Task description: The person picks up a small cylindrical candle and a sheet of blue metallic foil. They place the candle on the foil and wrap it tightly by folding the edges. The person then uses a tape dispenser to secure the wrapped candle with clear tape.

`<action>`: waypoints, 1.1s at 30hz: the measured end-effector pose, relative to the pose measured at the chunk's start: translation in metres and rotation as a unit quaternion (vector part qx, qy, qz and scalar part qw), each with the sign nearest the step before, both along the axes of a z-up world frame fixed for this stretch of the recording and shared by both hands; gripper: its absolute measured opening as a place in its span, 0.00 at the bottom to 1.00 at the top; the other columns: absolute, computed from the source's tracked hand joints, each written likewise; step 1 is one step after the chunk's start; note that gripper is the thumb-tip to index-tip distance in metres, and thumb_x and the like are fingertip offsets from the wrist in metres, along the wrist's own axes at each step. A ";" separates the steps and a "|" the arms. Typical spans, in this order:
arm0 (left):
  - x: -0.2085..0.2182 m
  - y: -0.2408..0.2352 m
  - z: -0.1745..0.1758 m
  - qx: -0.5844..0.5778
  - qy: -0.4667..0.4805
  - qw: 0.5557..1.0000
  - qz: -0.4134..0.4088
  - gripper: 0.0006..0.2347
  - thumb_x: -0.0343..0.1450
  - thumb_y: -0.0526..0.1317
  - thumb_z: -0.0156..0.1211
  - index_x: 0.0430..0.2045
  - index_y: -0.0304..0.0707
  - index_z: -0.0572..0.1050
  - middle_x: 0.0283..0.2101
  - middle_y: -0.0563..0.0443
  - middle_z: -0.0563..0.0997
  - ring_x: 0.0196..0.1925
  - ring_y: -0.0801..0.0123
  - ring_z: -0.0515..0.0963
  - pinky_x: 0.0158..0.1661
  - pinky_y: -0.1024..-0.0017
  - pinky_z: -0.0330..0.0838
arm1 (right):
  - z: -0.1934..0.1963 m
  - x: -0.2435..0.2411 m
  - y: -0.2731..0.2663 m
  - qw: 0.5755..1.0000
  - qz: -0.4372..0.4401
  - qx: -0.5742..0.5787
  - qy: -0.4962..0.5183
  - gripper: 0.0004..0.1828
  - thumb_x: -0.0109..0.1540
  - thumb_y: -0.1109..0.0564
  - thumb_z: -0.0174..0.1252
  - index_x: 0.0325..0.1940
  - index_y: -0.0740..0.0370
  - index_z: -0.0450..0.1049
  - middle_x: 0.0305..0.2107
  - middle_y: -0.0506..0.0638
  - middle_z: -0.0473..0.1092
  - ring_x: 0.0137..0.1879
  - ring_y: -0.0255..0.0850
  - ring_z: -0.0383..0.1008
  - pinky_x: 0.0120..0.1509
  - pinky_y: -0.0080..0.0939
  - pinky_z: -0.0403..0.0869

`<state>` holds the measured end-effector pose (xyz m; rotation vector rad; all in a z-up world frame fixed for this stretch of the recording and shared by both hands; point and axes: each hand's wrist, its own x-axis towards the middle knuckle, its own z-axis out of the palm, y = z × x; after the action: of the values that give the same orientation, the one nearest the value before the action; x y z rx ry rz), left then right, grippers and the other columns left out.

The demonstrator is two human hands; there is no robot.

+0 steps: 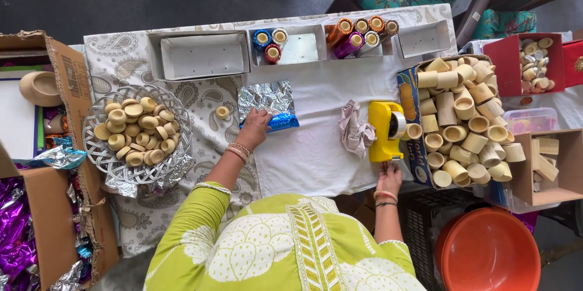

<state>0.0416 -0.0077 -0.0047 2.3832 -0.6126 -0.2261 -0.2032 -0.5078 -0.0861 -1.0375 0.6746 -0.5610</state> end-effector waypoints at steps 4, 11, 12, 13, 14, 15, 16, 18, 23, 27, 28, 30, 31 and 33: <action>-0.001 -0.002 0.002 0.010 0.007 1.000 0.005 0.14 0.63 0.33 0.68 0.43 0.37 0.79 0.45 0.49 0.78 0.50 0.53 0.72 0.56 0.60 0.67 | -0.043 -0.028 0.034 0.998 -0.013 0.051 0.038 0.09 0.66 0.58 0.58 0.47 0.61 0.68 0.39 0.52 0.72 0.48 0.43 0.76 0.63 0.49 0.75; -0.012 -0.001 0.009 -0.008 -0.009 1.000 0.009 0.14 0.65 0.32 0.66 0.44 0.37 0.79 0.46 0.50 0.77 0.49 0.53 0.71 0.54 0.61 0.68 | 0.066 0.053 0.156 0.948 0.208 -0.211 0.116 0.06 0.65 0.62 0.61 0.45 0.65 0.75 0.39 0.47 0.71 0.47 0.34 0.72 0.56 0.34 0.73; -0.012 0.000 0.013 -0.013 -0.028 0.999 0.010 0.15 0.64 0.32 0.66 0.45 0.37 0.78 0.46 0.49 0.77 0.49 0.53 0.71 0.55 0.60 0.68 | 0.081 0.079 0.171 0.901 0.276 -0.312 0.118 0.05 0.64 0.62 0.62 0.42 0.66 0.75 0.38 0.46 0.71 0.45 0.33 0.72 0.53 0.31 0.72; -0.012 -0.001 0.014 -0.012 -0.028 0.999 0.011 0.15 0.64 0.32 0.66 0.45 0.37 0.78 0.46 0.49 0.77 0.49 0.53 0.71 0.55 0.60 0.68 | 0.082 0.104 0.184 0.901 0.277 -0.312 0.117 0.05 0.64 0.62 0.62 0.42 0.66 0.75 0.38 0.46 0.71 0.45 0.33 0.72 0.53 0.31 0.72; -0.015 0.000 0.015 -0.016 -0.020 1.000 0.013 0.15 0.64 0.31 0.66 0.45 0.36 0.78 0.45 0.49 0.77 0.49 0.53 0.71 0.55 0.61 0.68 | 0.082 0.127 0.198 0.895 0.326 -0.278 0.123 0.06 0.65 0.60 0.61 0.43 0.65 0.75 0.34 0.45 0.71 0.42 0.32 0.70 0.48 0.31 0.71; -0.017 0.000 0.015 -0.019 -0.013 1.000 0.016 0.14 0.65 0.31 0.65 0.45 0.36 0.78 0.44 0.49 0.78 0.49 0.54 0.71 0.55 0.62 0.68 | 0.082 0.150 0.212 0.886 0.374 -0.242 0.128 0.07 0.66 0.58 0.61 0.43 0.65 0.75 0.31 0.44 0.71 0.38 0.31 0.68 0.44 0.31 0.69; -0.018 0.000 0.016 -0.018 -0.012 1.000 0.018 0.14 0.65 0.31 0.65 0.45 0.36 0.78 0.44 0.49 0.78 0.49 0.54 0.71 0.55 0.62 0.68 | 0.082 0.170 0.226 0.885 0.377 -0.241 0.128 0.07 0.66 0.58 0.61 0.43 0.65 0.75 0.31 0.44 0.71 0.38 0.31 0.68 0.44 0.31 0.69; -0.018 0.000 0.018 -0.026 -0.044 0.999 0.020 0.15 0.64 0.31 0.66 0.46 0.35 0.78 0.44 0.49 0.78 0.49 0.54 0.72 0.55 0.61 0.68 | 0.081 0.213 0.256 0.838 0.447 -0.295 0.101 0.08 0.66 0.57 0.62 0.43 0.66 0.75 0.31 0.44 0.72 0.38 0.30 0.68 0.43 0.32 0.71; -0.019 0.000 0.022 -0.020 -0.041 0.999 0.030 0.16 0.63 0.31 0.66 0.45 0.34 0.78 0.43 0.47 0.78 0.48 0.53 0.72 0.54 0.61 0.68 | 0.036 0.271 0.287 0.771 0.530 -0.333 0.120 0.10 0.63 0.57 0.64 0.43 0.65 0.76 0.32 0.47 0.76 0.38 0.31 0.73 0.45 0.34 0.74; -0.020 0.001 0.018 -0.034 -0.035 0.998 0.037 0.15 0.63 0.31 0.67 0.44 0.33 0.78 0.42 0.47 0.79 0.49 0.54 0.73 0.55 0.61 0.68 | 0.011 0.290 0.290 0.683 0.600 -0.373 0.183 0.11 0.61 0.55 0.66 0.39 0.66 0.78 0.29 0.51 0.77 0.35 0.33 0.73 0.43 0.37 0.74; -0.020 0.001 0.019 -0.034 -0.034 0.998 0.037 0.15 0.63 0.31 0.67 0.44 0.33 0.78 0.42 0.47 0.79 0.49 0.54 0.73 0.55 0.61 0.68 | 0.011 0.294 0.290 0.683 0.601 -0.373 0.184 0.11 0.61 0.55 0.66 0.39 0.66 0.78 0.29 0.51 0.77 0.35 0.33 0.73 0.43 0.37 0.74; -0.020 0.001 0.022 -0.047 -0.039 0.997 0.041 0.17 0.64 0.31 0.66 0.47 0.34 0.76 0.43 0.46 0.79 0.49 0.54 0.73 0.55 0.61 0.68 | 0.010 0.301 0.290 0.652 0.639 -0.364 0.188 0.11 0.61 0.54 0.67 0.38 0.66 0.79 0.28 0.51 0.77 0.35 0.35 0.73 0.43 0.38 0.74; -0.020 0.001 0.024 -0.047 -0.038 0.997 0.041 0.17 0.64 0.31 0.66 0.47 0.34 0.76 0.43 0.46 0.79 0.49 0.54 0.73 0.55 0.61 0.68 | 0.013 0.304 0.290 0.652 0.639 -0.363 0.189 0.11 0.61 0.54 0.67 0.38 0.66 0.79 0.28 0.51 0.77 0.35 0.35 0.73 0.43 0.38 0.74; -0.020 0.000 0.028 -0.055 -0.033 0.997 0.053 0.22 0.64 0.30 0.66 0.53 0.32 0.72 0.44 0.42 0.78 0.49 0.50 0.73 0.54 0.59 0.68 | 0.019 0.309 0.291 0.610 0.669 -0.384 0.182 0.11 0.61 0.53 0.66 0.38 0.65 0.79 0.29 0.52 0.77 0.34 0.37 0.75 0.43 0.39 0.75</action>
<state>0.0218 -0.0073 0.0230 2.3162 -0.5142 -0.0653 0.1056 -0.2166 -0.0673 -2.1358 -0.2231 0.8315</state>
